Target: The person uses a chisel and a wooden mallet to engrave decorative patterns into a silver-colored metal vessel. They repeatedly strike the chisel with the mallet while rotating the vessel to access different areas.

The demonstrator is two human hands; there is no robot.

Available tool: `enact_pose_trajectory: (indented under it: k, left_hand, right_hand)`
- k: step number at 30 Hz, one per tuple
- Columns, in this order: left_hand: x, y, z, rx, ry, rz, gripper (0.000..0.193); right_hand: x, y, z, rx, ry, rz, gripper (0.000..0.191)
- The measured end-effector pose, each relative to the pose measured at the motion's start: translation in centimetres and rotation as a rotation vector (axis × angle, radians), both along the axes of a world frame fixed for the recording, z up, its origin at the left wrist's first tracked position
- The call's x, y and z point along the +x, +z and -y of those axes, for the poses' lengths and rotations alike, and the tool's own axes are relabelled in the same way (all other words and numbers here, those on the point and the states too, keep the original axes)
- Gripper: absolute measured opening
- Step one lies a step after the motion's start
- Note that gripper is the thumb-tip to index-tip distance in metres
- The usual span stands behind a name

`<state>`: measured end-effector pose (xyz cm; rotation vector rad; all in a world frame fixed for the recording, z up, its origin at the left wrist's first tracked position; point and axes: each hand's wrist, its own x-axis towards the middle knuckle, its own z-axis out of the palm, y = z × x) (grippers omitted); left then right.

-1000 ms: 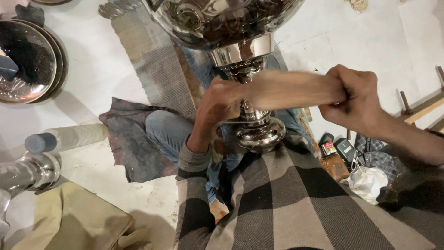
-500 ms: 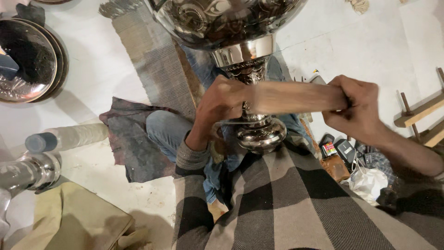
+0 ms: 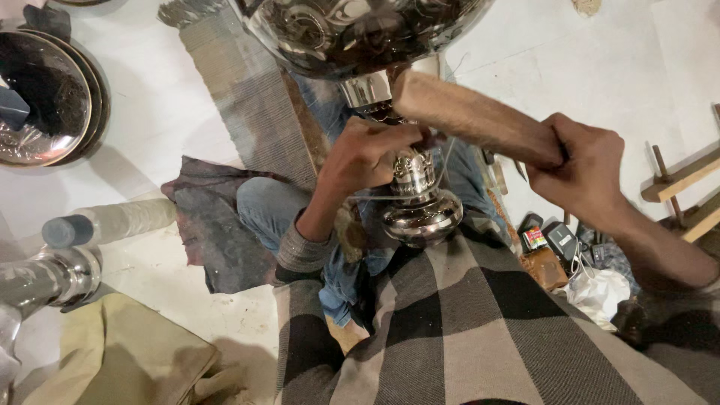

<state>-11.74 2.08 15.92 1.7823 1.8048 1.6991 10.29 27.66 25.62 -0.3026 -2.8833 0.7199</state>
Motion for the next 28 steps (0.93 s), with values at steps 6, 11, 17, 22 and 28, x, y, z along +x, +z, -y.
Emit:
enact_pose_trajectory:
  k: [6,11,17,22,28]
  left_hand:
    - [1.1,0.1,-0.2,0.041,0.077,0.059,0.059]
    - [1.8,1.0,0.2,-0.038,0.136,0.074,0.058]
    - [1.7,0.7,0.4,-0.164,0.121,0.082,0.063]
    - [2.2,0.0,0.1,-0.011,0.175,0.036,0.058]
    - [1.9,1.7,0.6,-0.209,0.161,0.002,0.064]
  right_hand:
    - [-1.2,0.5,0.3,-0.443,0.095,-0.127,0.017]
    - [-2.1,2.1,-1.3,-0.077,0.105,-0.008,0.023]
    - [-2.3,2.9,-0.7,0.001,0.227,-0.022,0.025]
    - [-2.4,2.7,0.3,-0.023,0.162,0.060,0.023]
    - [-1.9,-0.3,-0.3,-0.335,-0.023,-0.131,0.017]
